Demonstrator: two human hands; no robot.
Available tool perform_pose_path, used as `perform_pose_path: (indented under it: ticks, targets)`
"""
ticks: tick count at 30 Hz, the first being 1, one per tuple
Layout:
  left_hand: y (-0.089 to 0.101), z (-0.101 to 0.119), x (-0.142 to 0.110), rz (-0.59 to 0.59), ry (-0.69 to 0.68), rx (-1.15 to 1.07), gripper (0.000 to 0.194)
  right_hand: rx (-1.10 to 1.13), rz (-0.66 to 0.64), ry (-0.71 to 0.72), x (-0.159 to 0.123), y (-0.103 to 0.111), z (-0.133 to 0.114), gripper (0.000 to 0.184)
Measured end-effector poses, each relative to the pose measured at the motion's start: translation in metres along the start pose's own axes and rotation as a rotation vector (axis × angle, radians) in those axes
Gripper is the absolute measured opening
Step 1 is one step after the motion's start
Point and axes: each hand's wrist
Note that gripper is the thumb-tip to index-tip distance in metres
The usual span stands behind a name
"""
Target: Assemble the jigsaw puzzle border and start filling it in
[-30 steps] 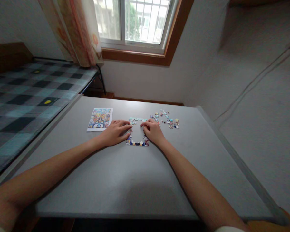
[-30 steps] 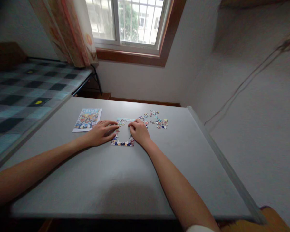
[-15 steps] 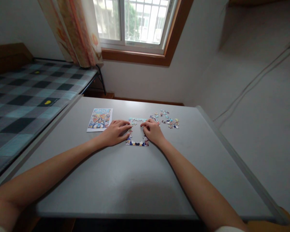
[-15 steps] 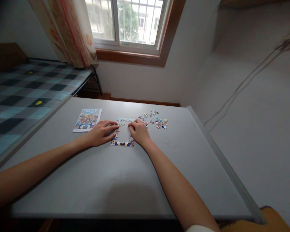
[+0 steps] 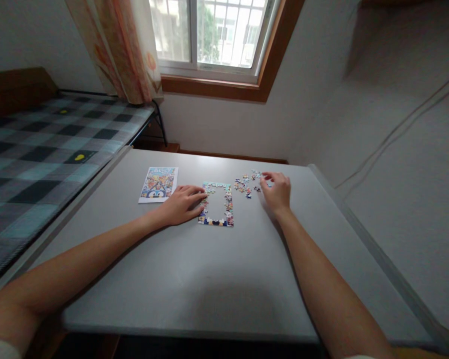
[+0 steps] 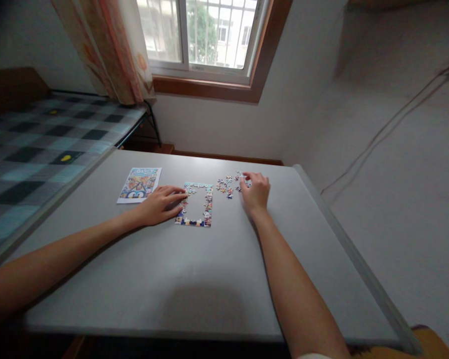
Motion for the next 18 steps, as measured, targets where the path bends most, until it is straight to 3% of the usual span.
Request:
perform_pose_path:
  ticks: [3,6,18]
  targets:
    - [0.000,0.000,0.000,-0.002,0.007,-0.007,0.039,-0.145,0.067,-0.182,0.006,0.011,0.034,0.032]
    - [0.000,0.001,0.000,-0.003,0.009,-0.003,0.038,-0.173,0.025,-0.243,0.005,0.012,0.052,0.039]
    - [-0.001,0.000,0.000,0.001,-0.005,0.015,0.040,-0.149,-0.076,-0.302,0.001,0.009,0.053,0.045]
Point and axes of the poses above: each hand's wrist, its own x-axis towards the middle knuckle, its own y-axis out of the back of the hand, z = x × y
